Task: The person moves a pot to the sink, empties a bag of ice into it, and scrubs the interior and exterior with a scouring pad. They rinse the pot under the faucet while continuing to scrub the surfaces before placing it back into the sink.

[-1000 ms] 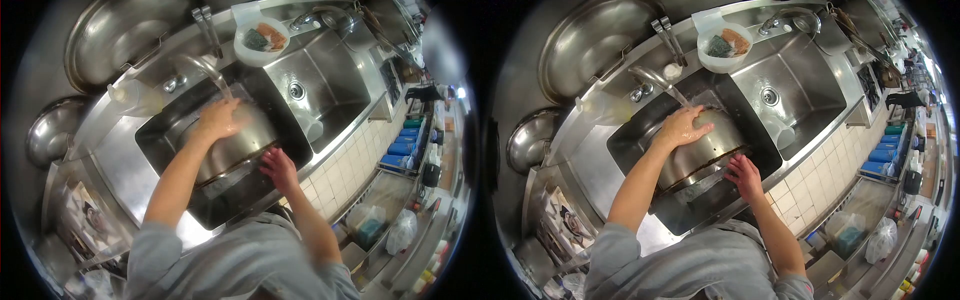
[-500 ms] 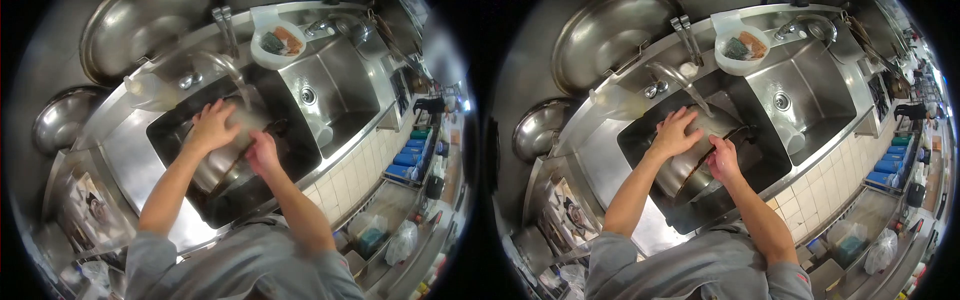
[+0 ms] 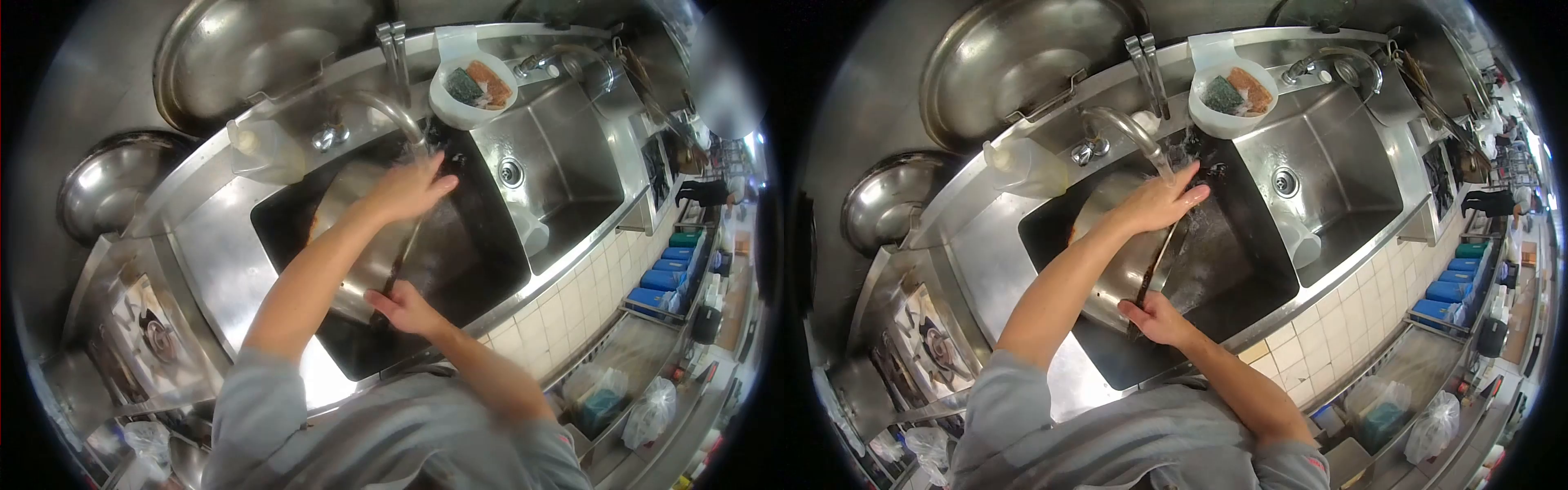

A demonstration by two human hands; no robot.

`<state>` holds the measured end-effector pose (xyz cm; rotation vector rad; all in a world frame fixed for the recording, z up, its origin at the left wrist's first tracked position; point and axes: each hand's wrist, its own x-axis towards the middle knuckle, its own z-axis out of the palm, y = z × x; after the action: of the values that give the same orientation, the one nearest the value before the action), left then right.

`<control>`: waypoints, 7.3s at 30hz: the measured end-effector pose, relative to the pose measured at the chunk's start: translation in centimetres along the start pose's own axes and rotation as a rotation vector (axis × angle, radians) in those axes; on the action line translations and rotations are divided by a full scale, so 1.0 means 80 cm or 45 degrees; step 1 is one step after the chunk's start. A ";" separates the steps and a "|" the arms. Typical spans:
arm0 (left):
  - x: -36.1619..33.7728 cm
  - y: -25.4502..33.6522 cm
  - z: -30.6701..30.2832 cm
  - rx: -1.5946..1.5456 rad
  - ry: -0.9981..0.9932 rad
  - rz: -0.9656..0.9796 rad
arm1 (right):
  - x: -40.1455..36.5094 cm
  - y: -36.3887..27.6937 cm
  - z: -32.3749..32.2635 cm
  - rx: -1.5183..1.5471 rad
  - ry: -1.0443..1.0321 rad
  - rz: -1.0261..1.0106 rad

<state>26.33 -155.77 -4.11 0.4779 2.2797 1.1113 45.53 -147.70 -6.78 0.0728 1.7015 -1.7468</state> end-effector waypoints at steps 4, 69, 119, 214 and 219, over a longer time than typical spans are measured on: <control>0.032 -0.017 0.027 0.352 0.591 -0.234 | -0.010 0.019 -0.022 0.100 0.061 -0.077; -0.186 -0.175 0.182 -1.249 1.103 -0.954 | 0.029 -0.103 -0.110 1.613 0.378 -0.345; 0.034 0.004 0.027 0.240 -0.201 0.170 | 0.012 -0.056 -0.166 1.682 0.783 -0.642; -0.305 0.006 -0.117 -0.725 1.159 -0.637 | -0.147 0.051 -0.248 1.198 0.525 0.192; -0.318 -0.051 -0.115 -0.751 1.060 -0.691 | -0.186 -0.007 -0.256 1.096 0.463 0.078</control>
<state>40.26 -177.26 5.47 -0.9377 2.2794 1.7696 48.10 -122.98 -1.92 0.8520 1.0195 -2.3942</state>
